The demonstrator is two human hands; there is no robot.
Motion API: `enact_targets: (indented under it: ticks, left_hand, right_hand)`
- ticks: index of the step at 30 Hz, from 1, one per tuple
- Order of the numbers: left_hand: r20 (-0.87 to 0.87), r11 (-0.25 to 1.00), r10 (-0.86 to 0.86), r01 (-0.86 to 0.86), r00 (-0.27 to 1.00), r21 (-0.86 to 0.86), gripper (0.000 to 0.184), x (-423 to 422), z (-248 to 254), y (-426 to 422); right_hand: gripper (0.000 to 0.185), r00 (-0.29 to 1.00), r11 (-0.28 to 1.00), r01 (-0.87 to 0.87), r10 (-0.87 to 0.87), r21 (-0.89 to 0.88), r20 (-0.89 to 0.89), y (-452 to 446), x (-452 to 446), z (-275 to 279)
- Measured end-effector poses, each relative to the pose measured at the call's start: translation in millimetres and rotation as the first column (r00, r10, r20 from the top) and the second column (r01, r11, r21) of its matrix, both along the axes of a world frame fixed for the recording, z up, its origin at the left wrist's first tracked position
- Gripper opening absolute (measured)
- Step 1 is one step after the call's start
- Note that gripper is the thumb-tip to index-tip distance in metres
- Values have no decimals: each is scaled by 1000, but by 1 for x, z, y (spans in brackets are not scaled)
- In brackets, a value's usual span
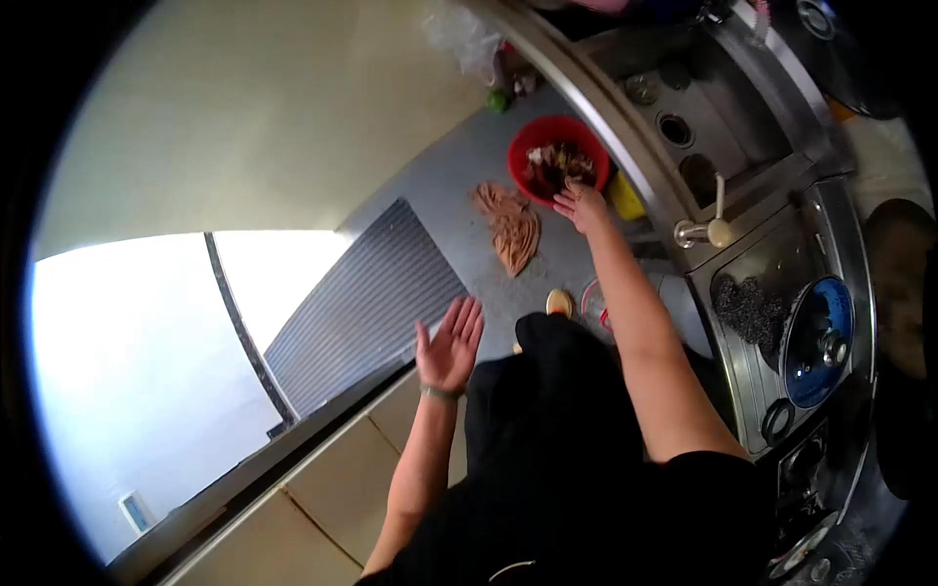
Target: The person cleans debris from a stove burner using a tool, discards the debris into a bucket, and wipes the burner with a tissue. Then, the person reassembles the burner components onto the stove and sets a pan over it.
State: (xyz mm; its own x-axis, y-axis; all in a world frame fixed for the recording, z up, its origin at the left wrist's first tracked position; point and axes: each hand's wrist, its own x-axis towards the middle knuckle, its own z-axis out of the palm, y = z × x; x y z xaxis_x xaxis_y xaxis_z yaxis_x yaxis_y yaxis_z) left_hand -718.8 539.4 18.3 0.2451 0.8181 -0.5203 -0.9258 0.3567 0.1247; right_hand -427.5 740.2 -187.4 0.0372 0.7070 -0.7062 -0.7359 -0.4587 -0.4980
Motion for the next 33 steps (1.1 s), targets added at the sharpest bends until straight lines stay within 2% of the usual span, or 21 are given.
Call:
enact_targets:
  ticks: [2,4,5,8,9,10,11,12,13,14,15,18,19,20,21,24,26,28,30,32,33]
  left_hand:
    - [36,996,-60,58,998,63,88,14,2,37]
    - [124,987,-126,111,984,114,89,30,3,63]
    - [137,986,-146,133,980,95,87,36,11,72]
    - [68,909,-381,360,922,209,82,45,11,88]
    - [-188,831,-491,522,850,191,77,48,-2,90]
    - [-502,650,-590,741,632,170,69,50,-20,99]
    - [-812,538,-517,840,271,-62,56,53,-26,102]
    - [-949,384,-306,902,-76,-196,44,49,-51,109]
    - [-960,396,-273,903,-60,-169,38,37,-95,101]
    - [-963,341,-220,912,-156,-226,35,36,-74,97]
    - [-940,281,-269,917,-208,-283,33,39,-89,101]
    - [-961,155,-157,955,-230,-254,31,73,-45,80]
    - [-989,103,-29,984,-142,-144,30,78,-54,75]
    - [-989,48,-21,988,-144,-145,30,88,-68,70]
    - [-989,-1,-10,989,-150,-150,29,107,-63,60]
    - [-988,-147,139,985,-67,-88,29,153,-39,19]
    - [-979,-230,203,971,-16,-64,30,197,-42,-17]
    - [-986,-299,165,953,3,-47,32,261,-10,-65]
    - [-995,-306,96,952,2,-28,30,318,-27,-105]
    - [-951,-169,-310,983,9,65,28,376,-16,-153]
    - [-932,-125,-362,990,11,60,28,403,-18,-167]
  right_hand:
    - [48,973,975,-222,222,17,-64,-28,-8,38]
    - [48,932,927,-348,358,-142,51,-72,-2,37]
    - [48,893,911,-394,410,-119,186,-104,-1,43]
    - [47,776,834,-545,540,-84,327,-204,28,6]
    - [43,658,845,-485,522,-225,543,-246,34,-13]
    - [40,617,876,-390,477,-284,626,-269,42,-5]
    - [37,564,899,-285,439,-334,700,-292,50,5]
    - [35,628,939,-204,343,-277,699,-305,55,33]
    - [35,860,986,55,32,-155,509,-333,53,50]
    - [37,880,977,133,-41,-164,473,-356,51,63]
    - [39,894,963,205,-112,-173,434,-372,60,79]
    - [46,855,896,405,-300,-184,422,-424,58,149]
    - [47,845,876,435,-318,-207,430,-444,58,160]
    - [48,840,858,458,-331,-233,430,-464,64,160]
    - [49,803,899,407,-267,-163,533,-499,74,113]
    - [45,655,864,407,-50,-297,754,-550,83,141]
    - [38,661,827,513,-209,-231,721,-577,98,162]
    - [36,665,798,584,-364,-150,652,-612,125,167]
    - [31,647,764,636,-452,-107,614,-637,148,180]
    - [28,637,787,613,-441,-68,632,-660,182,184]
    - [25,639,760,649,-517,-39,569,-664,197,181]
